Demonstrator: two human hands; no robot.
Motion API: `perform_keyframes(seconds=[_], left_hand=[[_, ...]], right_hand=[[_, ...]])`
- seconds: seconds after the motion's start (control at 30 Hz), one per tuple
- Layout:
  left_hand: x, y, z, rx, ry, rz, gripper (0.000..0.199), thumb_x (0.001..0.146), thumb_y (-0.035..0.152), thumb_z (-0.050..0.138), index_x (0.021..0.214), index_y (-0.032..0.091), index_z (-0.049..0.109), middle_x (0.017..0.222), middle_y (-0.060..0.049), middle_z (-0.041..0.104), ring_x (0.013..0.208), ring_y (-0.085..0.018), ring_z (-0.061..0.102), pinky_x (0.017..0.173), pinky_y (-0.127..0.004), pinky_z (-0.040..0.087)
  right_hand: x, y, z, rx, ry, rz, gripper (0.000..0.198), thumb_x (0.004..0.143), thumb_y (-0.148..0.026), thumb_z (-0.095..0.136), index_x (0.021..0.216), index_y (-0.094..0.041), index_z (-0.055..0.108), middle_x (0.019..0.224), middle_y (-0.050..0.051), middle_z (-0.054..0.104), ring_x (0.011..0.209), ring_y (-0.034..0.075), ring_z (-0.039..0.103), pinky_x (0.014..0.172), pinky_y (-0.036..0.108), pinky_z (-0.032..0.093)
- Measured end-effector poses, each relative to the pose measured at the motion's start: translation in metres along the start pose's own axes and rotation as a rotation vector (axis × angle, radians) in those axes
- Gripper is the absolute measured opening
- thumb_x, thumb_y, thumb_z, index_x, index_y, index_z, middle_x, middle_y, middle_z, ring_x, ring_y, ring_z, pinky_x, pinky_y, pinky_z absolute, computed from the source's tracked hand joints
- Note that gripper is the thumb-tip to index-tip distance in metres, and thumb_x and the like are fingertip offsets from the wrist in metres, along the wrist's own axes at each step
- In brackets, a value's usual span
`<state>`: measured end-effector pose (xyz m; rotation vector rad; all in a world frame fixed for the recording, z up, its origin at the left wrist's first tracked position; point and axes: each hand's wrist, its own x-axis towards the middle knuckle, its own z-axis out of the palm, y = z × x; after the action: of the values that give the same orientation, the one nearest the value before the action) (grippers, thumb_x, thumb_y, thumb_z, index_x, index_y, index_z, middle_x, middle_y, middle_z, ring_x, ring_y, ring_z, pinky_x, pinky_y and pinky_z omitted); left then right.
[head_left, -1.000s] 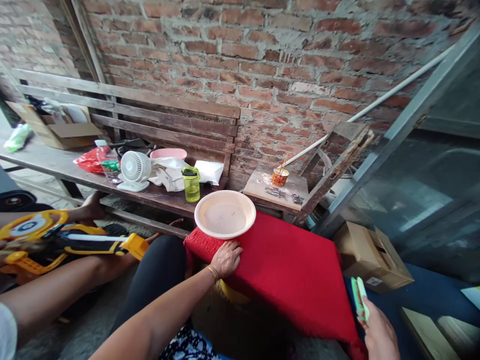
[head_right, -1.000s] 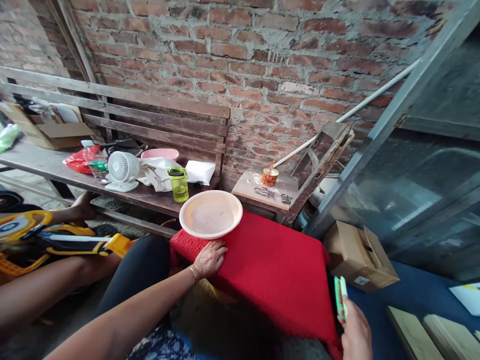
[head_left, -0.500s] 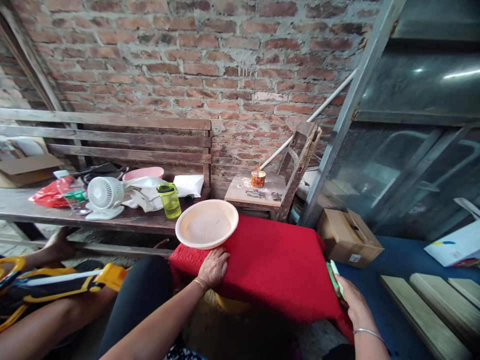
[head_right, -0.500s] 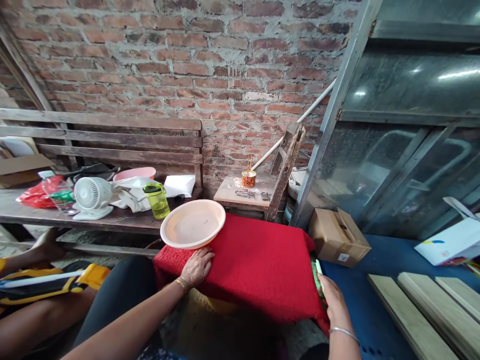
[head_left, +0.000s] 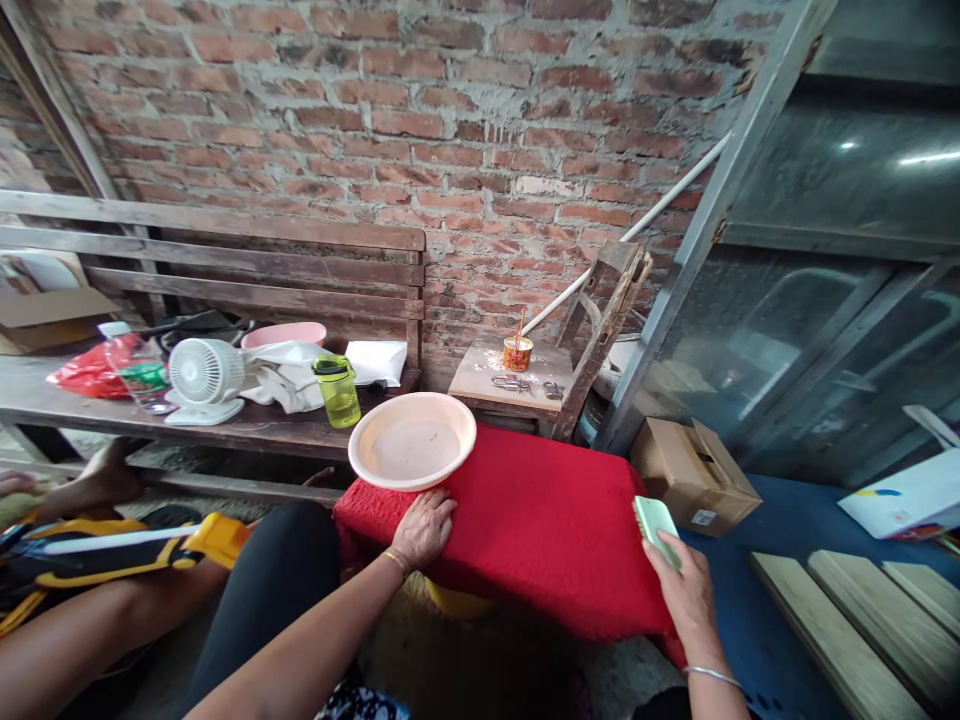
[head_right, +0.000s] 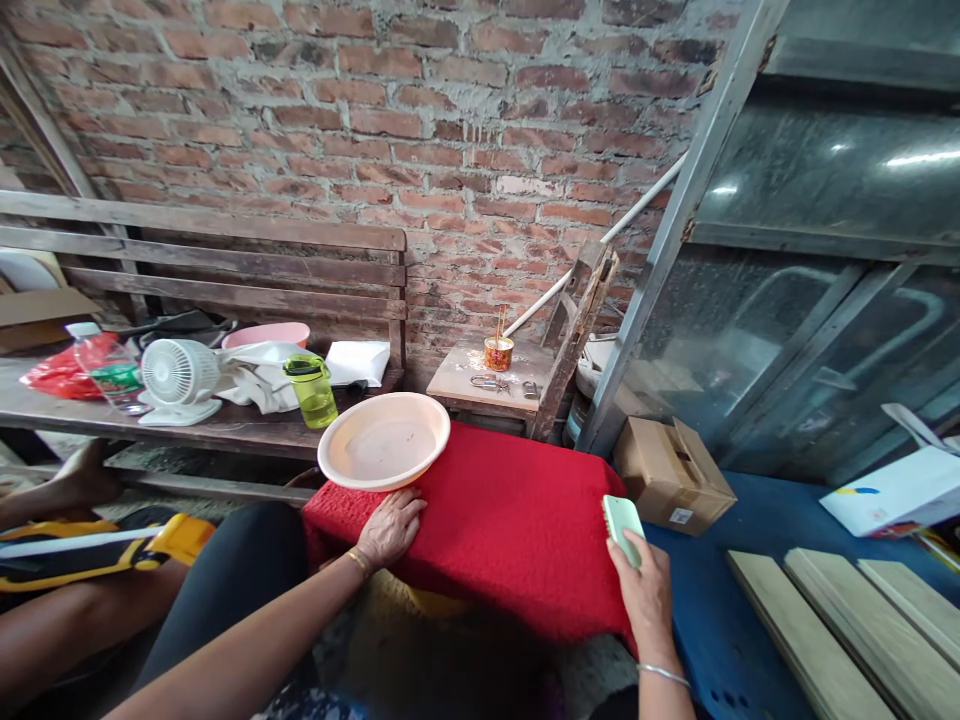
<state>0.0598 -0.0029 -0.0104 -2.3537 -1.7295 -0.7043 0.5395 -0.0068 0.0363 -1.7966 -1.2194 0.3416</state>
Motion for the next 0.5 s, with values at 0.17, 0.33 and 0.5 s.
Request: perform_keyframes(seconds=[0.17, 0.33, 0.5], left_hand=[[0.000, 0.000, -0.001, 0.011, -0.003, 0.004, 0.034, 0.088, 0.014, 0.051, 0.113, 0.022, 0.073, 0.123, -0.011, 0.071, 0.118, -0.028, 0.065, 0.108, -0.044, 0.049], [0.001, 0.000, -0.003, 0.021, -0.006, 0.009, 0.034, 0.089, 0.015, 0.050, 0.114, 0.022, 0.073, 0.125, -0.011, 0.071, 0.119, -0.028, 0.065, 0.108, -0.045, 0.049], [0.001, 0.001, -0.005, -0.002, -0.003, 0.015, 0.033, 0.088, 0.015, 0.051, 0.112, 0.023, 0.073, 0.123, -0.011, 0.071, 0.117, -0.028, 0.066, 0.107, -0.044, 0.050]], right_hand=[[-0.016, -0.013, 0.031, -0.140, -0.132, -0.277, 0.059, 0.079, -0.070, 0.054, 0.103, -0.021, 0.076, 0.101, 0.014, 0.067, 0.101, 0.031, 0.060, 0.099, 0.046, 0.049], [-0.011, 0.000, 0.019, -0.380, -0.073, -0.131, 0.051, 0.080, -0.059, 0.052, 0.107, -0.023, 0.076, 0.096, 0.014, 0.067, 0.098, 0.033, 0.061, 0.091, 0.047, 0.051], [0.002, 0.022, -0.021, -0.292, 0.048, 0.265, 0.051, 0.067, -0.066, 0.060, 0.091, -0.024, 0.077, 0.081, 0.015, 0.068, 0.099, 0.042, 0.065, 0.085, 0.053, 0.052]])
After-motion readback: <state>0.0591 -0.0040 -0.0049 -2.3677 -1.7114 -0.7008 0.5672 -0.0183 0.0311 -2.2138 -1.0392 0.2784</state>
